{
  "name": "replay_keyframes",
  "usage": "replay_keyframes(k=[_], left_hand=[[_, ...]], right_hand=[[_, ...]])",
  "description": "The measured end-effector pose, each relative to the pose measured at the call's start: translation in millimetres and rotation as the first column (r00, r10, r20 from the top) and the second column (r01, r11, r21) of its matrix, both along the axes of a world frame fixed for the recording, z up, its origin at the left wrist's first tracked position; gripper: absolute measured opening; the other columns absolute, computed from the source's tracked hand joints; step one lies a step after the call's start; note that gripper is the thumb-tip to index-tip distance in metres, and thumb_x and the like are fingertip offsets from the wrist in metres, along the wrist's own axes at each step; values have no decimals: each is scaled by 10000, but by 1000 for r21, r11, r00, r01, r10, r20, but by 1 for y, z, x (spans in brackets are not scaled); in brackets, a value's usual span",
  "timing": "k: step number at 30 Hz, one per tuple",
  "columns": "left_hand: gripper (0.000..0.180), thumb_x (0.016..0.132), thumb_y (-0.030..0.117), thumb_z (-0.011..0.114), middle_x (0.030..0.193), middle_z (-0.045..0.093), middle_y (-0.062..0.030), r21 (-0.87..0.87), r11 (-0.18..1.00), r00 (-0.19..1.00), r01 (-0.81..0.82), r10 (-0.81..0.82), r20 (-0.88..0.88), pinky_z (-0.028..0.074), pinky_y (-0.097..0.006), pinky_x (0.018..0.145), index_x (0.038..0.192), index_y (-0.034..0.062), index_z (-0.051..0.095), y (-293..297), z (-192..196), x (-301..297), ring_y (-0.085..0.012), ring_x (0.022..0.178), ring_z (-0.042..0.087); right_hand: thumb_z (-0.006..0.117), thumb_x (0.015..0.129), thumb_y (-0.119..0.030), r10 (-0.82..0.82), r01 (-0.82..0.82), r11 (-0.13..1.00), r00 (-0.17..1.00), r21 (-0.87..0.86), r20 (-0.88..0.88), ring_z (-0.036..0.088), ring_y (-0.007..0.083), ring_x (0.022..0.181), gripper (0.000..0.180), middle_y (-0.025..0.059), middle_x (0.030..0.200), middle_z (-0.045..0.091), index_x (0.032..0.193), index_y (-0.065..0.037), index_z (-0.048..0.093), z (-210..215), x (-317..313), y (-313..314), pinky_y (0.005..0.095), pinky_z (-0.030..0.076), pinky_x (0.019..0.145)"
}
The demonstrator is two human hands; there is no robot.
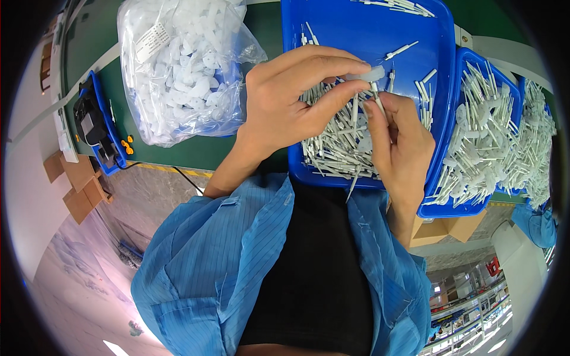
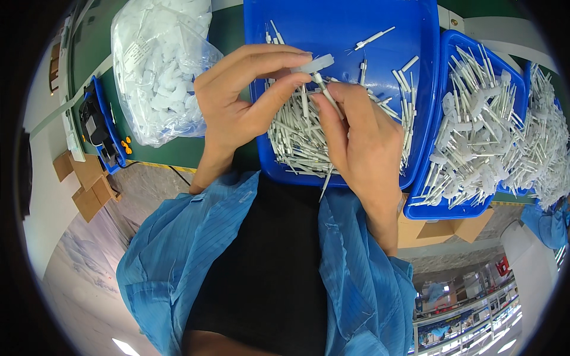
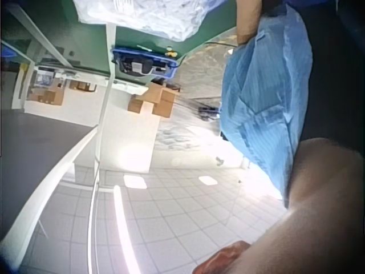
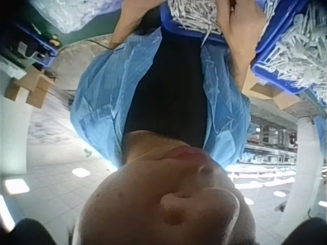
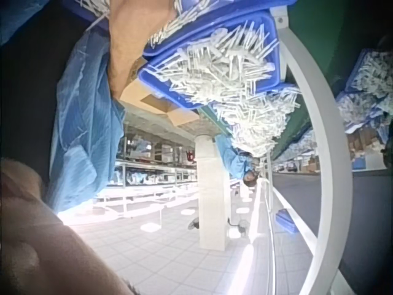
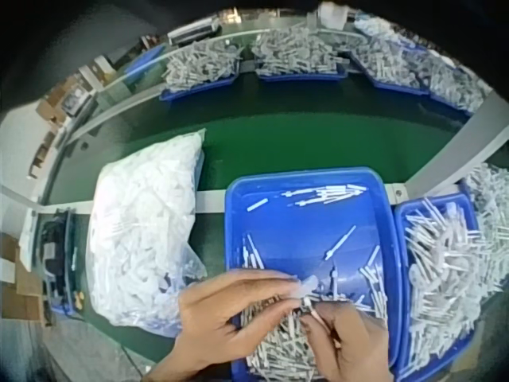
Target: The person repeatedly picks up small white plastic components from a blue bin and a plastic bag, then inserts a rod into a cap-like piece by hand. The assembled units are placed into a second blue bin on the right. The process is continuous and repetitive throughout the clip.
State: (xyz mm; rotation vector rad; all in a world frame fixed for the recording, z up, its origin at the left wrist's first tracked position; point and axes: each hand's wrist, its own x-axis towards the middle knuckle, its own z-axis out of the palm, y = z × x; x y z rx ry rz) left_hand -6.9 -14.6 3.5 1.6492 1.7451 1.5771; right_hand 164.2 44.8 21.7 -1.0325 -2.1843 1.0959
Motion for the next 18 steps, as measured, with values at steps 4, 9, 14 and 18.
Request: replay_keyframes(k=[4, 9, 14, 18], left_hand=[[237, 738, -20, 803, 939, 734, -129, -8, 1000, 999, -5, 5, -42, 587, -247, 657, 966, -5, 741, -2, 0, 1, -170, 770, 717], [243, 730, -26, 805, 933, 731, -142, 49, 999, 1000, 9, -10, 22, 585, -246, 650, 964, -17, 738, 0, 3, 2, -173, 769, 717], [246, 729, -54, 794, 947, 725, -162, 59, 997, 998, 56, -55, -22, 595, -251, 666, 966, -28, 732, 1, 1, 2, -181, 771, 718], [267, 748, -88, 768, 1023, 686, -181, 13, 993, 960, 117, -117, 255, 611, -266, 706, 1004, -42, 707, -1, 2, 5, -213, 886, 706]], right_hand=[[749, 846, -36, 8, 1, 980, 999, 199, -42, 633, 235, 565, 139, 108, 723, 656, 933, -6, 644, -10, 3, 3, 331, 473, 508], [765, 835, -59, 3, 18, 947, 998, 319, -66, 645, 231, 580, 172, 111, 738, 667, 952, -3, 653, -15, 0, 3, 328, 479, 510], [758, 850, -87, -9, 10, 994, 1000, 108, -10, 659, 234, 598, 190, 129, 748, 675, 994, -10, 660, -7, 0, 1, 317, 493, 522], [737, 867, -75, 11, -7, 994, 999, 110, -36, 658, 244, 597, 186, 130, 742, 673, 1024, -13, 659, -5, 0, 1, 319, 497, 532]])
